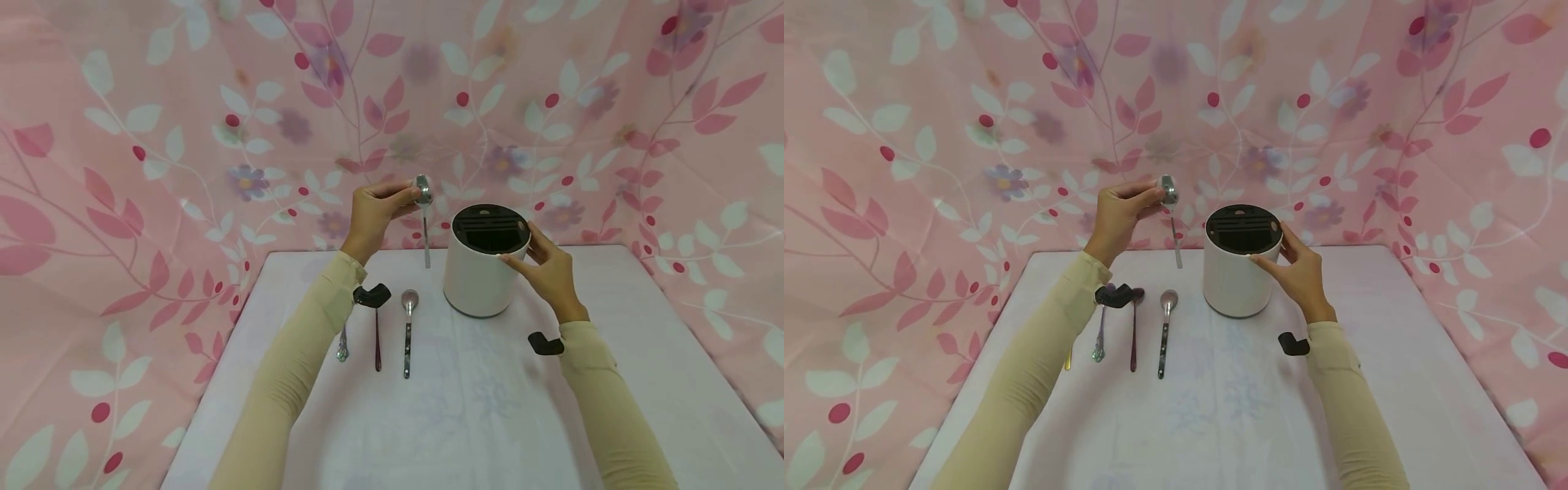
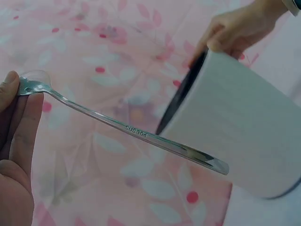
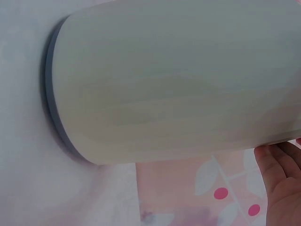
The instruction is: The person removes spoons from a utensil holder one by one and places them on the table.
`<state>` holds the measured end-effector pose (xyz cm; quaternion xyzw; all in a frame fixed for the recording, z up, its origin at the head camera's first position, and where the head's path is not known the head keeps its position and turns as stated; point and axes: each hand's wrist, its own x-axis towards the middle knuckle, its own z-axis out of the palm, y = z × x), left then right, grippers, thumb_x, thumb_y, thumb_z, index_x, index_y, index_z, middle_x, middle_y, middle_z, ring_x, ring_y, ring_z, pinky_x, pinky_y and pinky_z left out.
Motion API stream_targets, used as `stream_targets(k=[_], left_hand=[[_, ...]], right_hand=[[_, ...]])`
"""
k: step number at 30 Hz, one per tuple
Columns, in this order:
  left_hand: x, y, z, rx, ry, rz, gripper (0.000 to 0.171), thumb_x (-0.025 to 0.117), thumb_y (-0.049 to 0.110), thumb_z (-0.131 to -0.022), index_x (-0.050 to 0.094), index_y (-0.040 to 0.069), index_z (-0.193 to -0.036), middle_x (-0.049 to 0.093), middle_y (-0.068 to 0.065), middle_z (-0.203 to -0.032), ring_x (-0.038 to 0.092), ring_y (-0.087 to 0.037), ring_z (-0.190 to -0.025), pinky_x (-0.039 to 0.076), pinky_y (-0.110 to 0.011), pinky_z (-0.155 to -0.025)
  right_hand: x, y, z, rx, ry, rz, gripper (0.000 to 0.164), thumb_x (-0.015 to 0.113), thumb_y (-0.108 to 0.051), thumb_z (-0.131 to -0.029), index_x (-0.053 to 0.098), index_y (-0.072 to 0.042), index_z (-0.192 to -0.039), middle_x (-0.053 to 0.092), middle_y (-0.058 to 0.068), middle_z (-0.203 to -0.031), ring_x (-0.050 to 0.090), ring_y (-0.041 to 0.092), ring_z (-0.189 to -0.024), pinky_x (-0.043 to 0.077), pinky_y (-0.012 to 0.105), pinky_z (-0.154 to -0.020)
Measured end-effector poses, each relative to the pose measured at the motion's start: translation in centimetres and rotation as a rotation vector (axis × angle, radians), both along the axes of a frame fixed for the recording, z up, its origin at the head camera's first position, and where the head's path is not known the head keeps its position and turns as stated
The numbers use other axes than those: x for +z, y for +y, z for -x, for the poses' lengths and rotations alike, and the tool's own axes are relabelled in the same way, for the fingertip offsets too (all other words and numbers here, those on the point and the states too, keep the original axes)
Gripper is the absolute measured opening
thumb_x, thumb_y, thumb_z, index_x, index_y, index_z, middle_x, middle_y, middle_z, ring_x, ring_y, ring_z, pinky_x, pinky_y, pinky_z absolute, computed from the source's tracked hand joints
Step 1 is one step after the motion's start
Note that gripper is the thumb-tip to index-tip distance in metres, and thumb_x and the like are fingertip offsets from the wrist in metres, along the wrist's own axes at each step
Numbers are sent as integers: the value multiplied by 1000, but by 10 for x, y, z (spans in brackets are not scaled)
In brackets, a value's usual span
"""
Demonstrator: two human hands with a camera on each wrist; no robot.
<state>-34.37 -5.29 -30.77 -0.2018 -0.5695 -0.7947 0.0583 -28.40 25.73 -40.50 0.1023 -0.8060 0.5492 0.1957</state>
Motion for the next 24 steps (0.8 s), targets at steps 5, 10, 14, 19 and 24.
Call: stream_targets(k=[5, 10, 14, 19, 24], left_hand=[[-23, -25, 3, 49, -37, -9, 22, 79, 4, -79, 75, -5, -99, 72, -20, -97, 72, -29, -87, 57, -42, -84], [-43, -55, 5, 90, -97, -37, 24, 78, 5, -80, 73, -6, -101, 71, -21, -101, 71, -31, -92, 57, -42, -85], [-55, -79, 8, 160, -157, -69, 23, 79, 2, -79, 74, -7, -100, 71, -19, -98, 72, -27, -88, 57, -39, -83], [-67, -107, 10, 240, -239, -95, 23, 78, 0, -80, 73, -8, -100, 72, -16, -93, 72, -24, -84, 57, -37, -82], [-76, -131, 8, 286, -306, -85, 31, 76, -2, -82, 67, -15, -109, 73, -15, -91, 72, -23, -85, 57, -35, -82]], right_hand=[[0, -2, 0, 4, 7, 15, 82, 83, -15, -80, 38, -6, -147, 45, 14, -146, 49, 28, -129, 45, 39, -101], [-1, -4, 1, 17, 10, 32, 82, 83, -13, -79, 38, -5, -147, 44, 15, -146, 49, 30, -129, 44, 40, -102], [-1, -4, 1, 7, 0, 26, 82, 83, -16, -79, 38, -6, -148, 45, 13, -146, 49, 28, -129, 44, 39, -102], [0, -4, 1, -1, -3, 8, 82, 83, -17, -80, 38, -6, -148, 46, 14, -145, 50, 28, -128, 45, 39, -101], [2, -5, 1, 4, 7, 14, 81, 82, -14, -80, 38, -4, -147, 46, 16, -144, 50, 30, -128, 45, 41, -101]])
